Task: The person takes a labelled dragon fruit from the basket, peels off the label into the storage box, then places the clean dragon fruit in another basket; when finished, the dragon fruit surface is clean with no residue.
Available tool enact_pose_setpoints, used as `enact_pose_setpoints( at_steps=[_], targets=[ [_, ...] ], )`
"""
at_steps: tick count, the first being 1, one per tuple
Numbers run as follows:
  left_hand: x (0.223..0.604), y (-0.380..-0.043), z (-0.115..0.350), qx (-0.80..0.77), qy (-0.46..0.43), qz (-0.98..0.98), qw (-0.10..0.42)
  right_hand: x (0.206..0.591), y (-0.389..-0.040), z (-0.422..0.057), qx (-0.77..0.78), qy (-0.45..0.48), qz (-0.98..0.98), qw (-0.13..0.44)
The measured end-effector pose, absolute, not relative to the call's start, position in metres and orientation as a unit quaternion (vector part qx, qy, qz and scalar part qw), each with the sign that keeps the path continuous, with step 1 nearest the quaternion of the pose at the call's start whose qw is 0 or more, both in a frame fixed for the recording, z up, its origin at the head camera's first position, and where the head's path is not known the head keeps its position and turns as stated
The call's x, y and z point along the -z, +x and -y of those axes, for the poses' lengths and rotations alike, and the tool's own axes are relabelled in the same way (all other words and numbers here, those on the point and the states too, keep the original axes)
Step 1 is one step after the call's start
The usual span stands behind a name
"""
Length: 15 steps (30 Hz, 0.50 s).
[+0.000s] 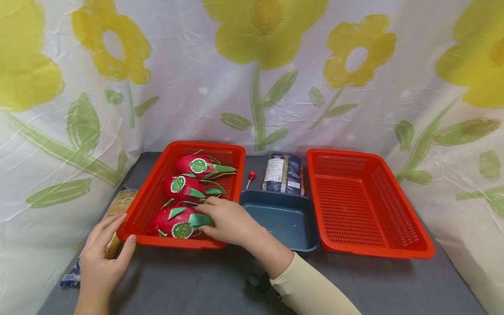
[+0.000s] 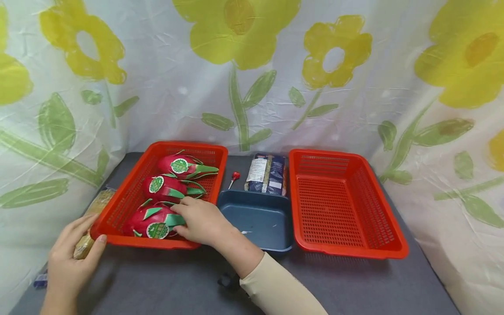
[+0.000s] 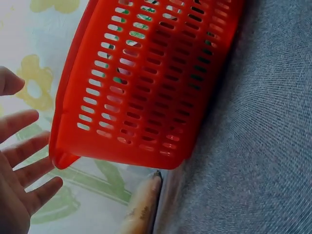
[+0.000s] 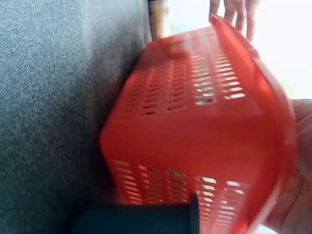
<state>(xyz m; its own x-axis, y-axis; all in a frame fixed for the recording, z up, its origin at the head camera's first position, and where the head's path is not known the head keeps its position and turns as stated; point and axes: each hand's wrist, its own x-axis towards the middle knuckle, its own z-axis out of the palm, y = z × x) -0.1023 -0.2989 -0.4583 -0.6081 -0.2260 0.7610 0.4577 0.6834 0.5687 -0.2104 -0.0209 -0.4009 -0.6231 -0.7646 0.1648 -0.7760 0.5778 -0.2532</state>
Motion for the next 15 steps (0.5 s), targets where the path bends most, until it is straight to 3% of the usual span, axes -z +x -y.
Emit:
enact_pose_setpoints(
  at_steps=[4,15],
  targets=[
    [0.464,-0.106,0.305,0.389,-0.057,0.811,0.434,0.405,-0.214,0.033,-0.126,0.416,0.9,0.01],
    [0.48,-0.106,0.306,0.399,0.035,0.848,0.349,0.413,-0.221,0.05,-0.096,0.404,0.91,0.002]
  ],
)
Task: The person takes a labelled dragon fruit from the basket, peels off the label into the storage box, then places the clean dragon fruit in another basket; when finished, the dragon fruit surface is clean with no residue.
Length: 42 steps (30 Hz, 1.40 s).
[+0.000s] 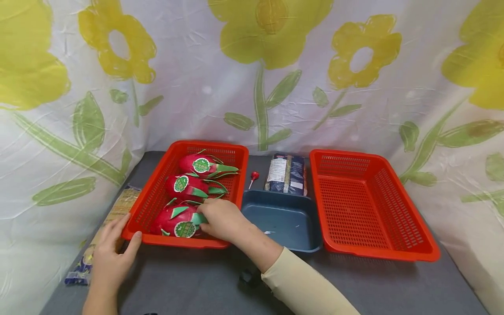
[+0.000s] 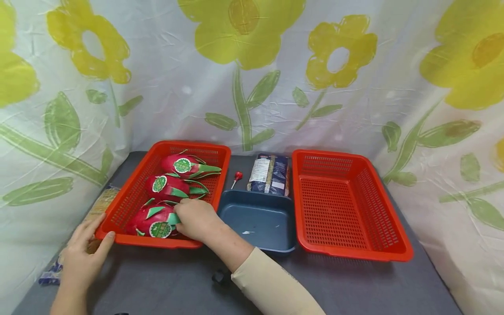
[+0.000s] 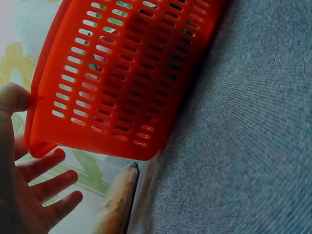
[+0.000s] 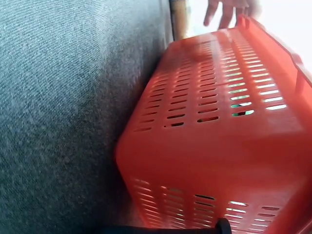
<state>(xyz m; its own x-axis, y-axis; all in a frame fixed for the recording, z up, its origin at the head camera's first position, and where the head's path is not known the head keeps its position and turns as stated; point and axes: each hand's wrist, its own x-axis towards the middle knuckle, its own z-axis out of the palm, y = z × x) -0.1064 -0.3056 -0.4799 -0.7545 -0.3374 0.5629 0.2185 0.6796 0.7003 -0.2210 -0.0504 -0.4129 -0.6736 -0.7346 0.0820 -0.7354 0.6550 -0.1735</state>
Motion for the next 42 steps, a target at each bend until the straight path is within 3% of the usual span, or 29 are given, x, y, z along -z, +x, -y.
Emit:
enact_pose_setpoints(
  at_steps=[12,28,42],
  targets=[
    [0.485,-0.108,0.3,0.405,0.063,0.856,0.316,0.406,-0.222,0.04,-0.147,0.405,0.902,0.005],
    [0.483,-0.107,0.298,0.414,0.082,0.855,0.3,0.358,-0.213,0.006,-0.26,0.409,0.873,0.05],
    [0.485,-0.106,0.303,0.428,0.073,0.844,0.316,0.318,-0.18,-0.052,-0.352,0.378,0.845,0.136]
  ],
)
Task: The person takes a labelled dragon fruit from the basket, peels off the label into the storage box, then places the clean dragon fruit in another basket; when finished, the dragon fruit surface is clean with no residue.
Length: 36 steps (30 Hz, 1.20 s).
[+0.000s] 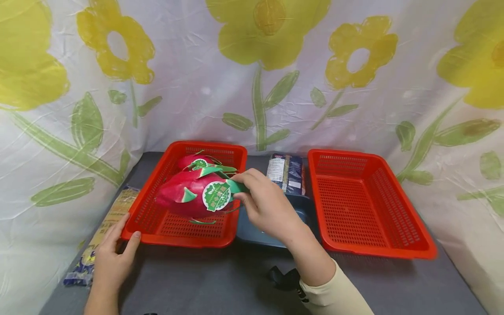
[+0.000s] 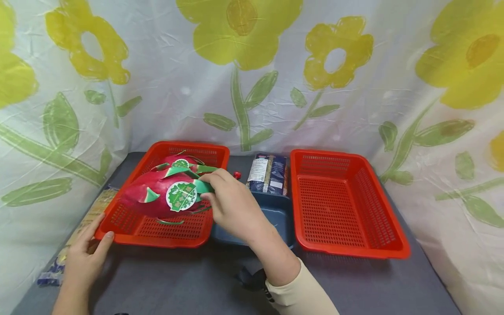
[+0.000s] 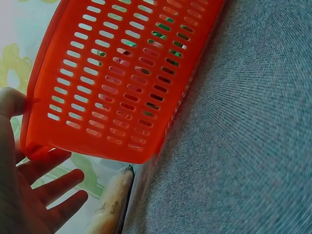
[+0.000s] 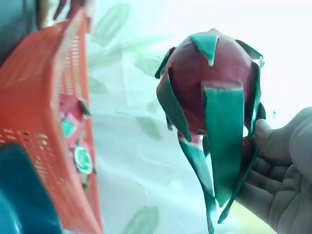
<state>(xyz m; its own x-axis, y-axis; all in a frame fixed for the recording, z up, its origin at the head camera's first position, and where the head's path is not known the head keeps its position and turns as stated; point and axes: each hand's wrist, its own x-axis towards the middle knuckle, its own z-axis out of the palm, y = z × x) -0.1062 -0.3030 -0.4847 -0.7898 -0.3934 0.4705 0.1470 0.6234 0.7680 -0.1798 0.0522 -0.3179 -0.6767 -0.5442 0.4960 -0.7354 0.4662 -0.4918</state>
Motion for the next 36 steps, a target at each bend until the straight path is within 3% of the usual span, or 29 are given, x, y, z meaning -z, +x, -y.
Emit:
enact_pose_setpoints(
  at_steps=[10,21,36],
  targets=[
    [0.485,-0.104,0.301,0.432,0.094,0.845,0.302,0.308,-0.149,-0.115,-0.373,0.35,0.841,0.179],
    [0.487,-0.107,0.302,0.426,0.09,0.844,0.313,0.338,-0.108,-0.183,-0.382,0.284,0.86,0.185],
    [0.486,-0.107,0.3,0.439,0.084,0.835,0.321,0.419,-0.081,-0.195,-0.427,0.291,0.852,0.085]
  ],
)
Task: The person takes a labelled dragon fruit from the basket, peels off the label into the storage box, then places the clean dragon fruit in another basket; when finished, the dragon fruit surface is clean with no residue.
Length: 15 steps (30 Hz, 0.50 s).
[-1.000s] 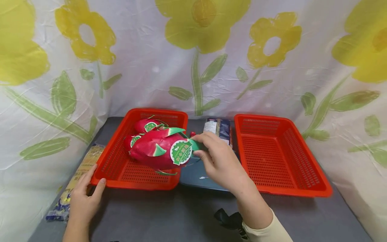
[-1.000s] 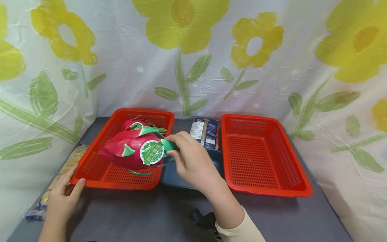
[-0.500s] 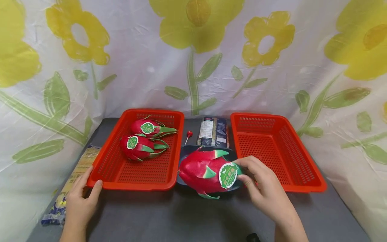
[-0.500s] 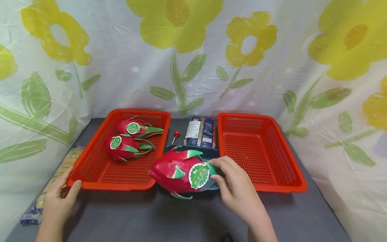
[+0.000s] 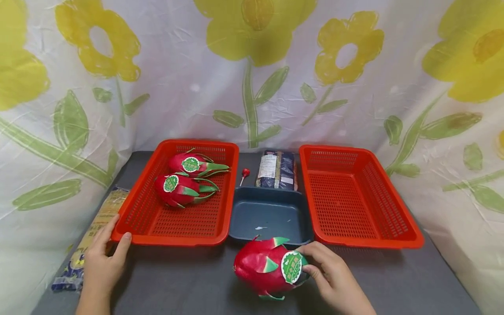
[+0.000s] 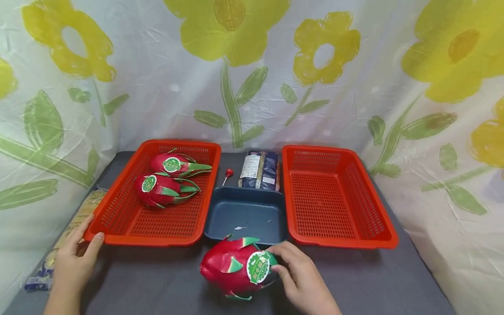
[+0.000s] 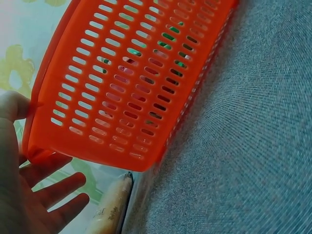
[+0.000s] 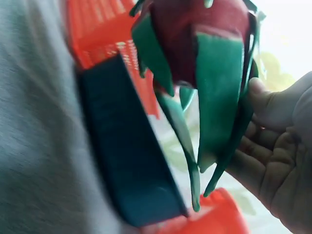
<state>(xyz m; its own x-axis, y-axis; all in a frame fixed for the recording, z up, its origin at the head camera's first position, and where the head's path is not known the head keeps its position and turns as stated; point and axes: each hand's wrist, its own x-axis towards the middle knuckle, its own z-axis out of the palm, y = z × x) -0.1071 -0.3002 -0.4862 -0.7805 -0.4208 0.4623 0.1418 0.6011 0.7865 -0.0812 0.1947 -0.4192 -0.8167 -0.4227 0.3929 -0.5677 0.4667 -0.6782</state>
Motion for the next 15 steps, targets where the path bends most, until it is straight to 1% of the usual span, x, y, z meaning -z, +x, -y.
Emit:
enact_pose_setpoints(
  at_steps=[3,10,15],
  targets=[
    [0.485,-0.108,0.301,0.442,0.076,0.832,0.327,0.428,-0.084,-0.186,-0.412,0.289,0.862,0.058],
    [0.488,-0.108,0.302,0.454,0.076,0.828,0.321,0.445,-0.096,-0.172,-0.383,0.242,0.892,-0.002],
    [0.49,-0.108,0.303,0.455,0.085,0.829,0.313,0.456,-0.104,-0.17,-0.38,0.235,0.895,-0.009]
  ],
)
